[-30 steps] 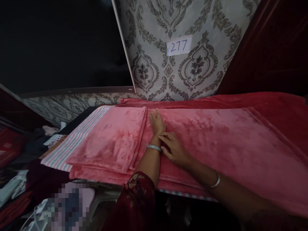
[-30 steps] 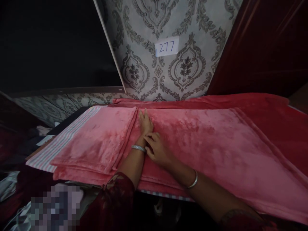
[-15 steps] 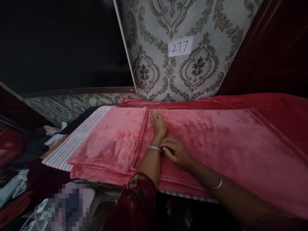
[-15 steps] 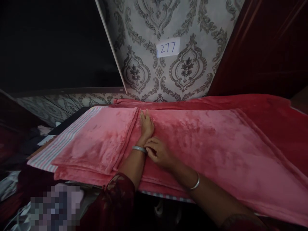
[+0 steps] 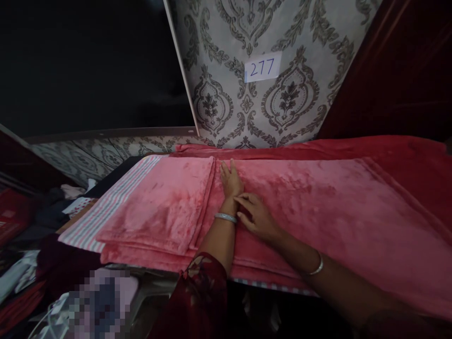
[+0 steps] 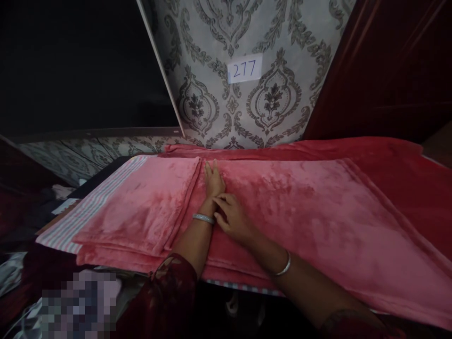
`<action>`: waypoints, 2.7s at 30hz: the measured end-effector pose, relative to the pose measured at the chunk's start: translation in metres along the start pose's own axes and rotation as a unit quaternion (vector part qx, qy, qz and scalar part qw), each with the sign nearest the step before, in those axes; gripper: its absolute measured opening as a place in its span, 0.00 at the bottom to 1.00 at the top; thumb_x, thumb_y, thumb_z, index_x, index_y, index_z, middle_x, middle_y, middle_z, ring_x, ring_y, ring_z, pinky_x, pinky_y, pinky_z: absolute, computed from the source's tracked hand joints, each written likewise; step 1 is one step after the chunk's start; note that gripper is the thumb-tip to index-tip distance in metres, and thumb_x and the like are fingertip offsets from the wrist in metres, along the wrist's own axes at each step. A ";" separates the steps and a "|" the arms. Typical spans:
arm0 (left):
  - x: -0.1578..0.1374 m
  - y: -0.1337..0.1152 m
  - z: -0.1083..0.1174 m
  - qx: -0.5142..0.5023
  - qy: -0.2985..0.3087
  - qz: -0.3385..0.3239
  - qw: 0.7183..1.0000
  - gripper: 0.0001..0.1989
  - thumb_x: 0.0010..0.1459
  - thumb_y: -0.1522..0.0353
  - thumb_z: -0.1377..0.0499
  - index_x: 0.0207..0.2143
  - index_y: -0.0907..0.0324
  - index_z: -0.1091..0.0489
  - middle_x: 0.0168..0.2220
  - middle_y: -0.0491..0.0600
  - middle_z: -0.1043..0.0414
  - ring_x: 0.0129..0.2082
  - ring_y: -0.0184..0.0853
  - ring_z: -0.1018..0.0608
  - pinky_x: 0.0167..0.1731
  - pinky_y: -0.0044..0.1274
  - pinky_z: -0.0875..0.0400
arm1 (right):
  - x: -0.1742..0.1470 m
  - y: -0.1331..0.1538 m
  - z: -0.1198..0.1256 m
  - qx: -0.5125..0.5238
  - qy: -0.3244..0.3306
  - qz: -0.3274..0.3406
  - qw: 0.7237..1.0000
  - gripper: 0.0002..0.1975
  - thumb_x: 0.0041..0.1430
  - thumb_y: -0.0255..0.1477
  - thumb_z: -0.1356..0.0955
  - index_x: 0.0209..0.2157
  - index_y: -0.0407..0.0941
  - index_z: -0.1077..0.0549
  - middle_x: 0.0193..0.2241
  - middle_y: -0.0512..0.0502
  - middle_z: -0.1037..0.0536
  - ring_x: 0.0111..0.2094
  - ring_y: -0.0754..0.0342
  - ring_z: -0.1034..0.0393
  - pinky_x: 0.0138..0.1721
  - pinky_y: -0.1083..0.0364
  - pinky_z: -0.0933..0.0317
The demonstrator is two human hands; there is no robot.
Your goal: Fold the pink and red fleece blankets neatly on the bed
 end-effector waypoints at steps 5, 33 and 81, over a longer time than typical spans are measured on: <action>-0.001 -0.002 0.001 0.023 -0.002 -0.011 1.000 0.37 0.59 0.80 0.49 0.71 0.60 0.48 0.75 0.59 0.62 0.74 0.47 0.57 0.70 0.40 0.54 | 0.000 0.001 0.001 0.058 0.034 0.035 0.997 0.15 0.64 0.24 0.35 0.50 0.47 0.25 0.42 0.41 0.25 0.44 0.48 0.29 0.47 0.47 0.30; -0.003 -0.009 0.004 0.087 0.026 -0.015 0.996 0.34 0.61 0.79 0.50 0.70 0.62 0.46 0.74 0.63 0.57 0.74 0.48 0.53 0.69 0.42 0.51 | 0.004 0.007 0.005 0.001 0.015 0.050 0.999 0.15 0.64 0.25 0.34 0.51 0.45 0.25 0.46 0.38 0.22 0.48 0.45 0.29 0.49 0.43 0.31; 0.006 -0.028 0.005 0.244 0.195 -0.203 0.928 0.27 0.68 0.61 0.51 0.65 0.62 0.36 0.69 0.61 0.41 0.69 0.51 0.40 0.66 0.46 0.46 | -0.110 -0.070 0.299 -0.397 -0.107 -0.522 0.747 0.23 0.63 0.27 0.37 0.58 0.36 0.28 0.56 0.28 0.26 0.57 0.41 0.32 0.58 0.47 0.39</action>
Point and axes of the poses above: each hand's wrist, its own x-axis towards the middle knuckle, its own z-axis out of the back of the hand, y = z × x, the point moved 1 cm from there along x, towards the middle knuckle
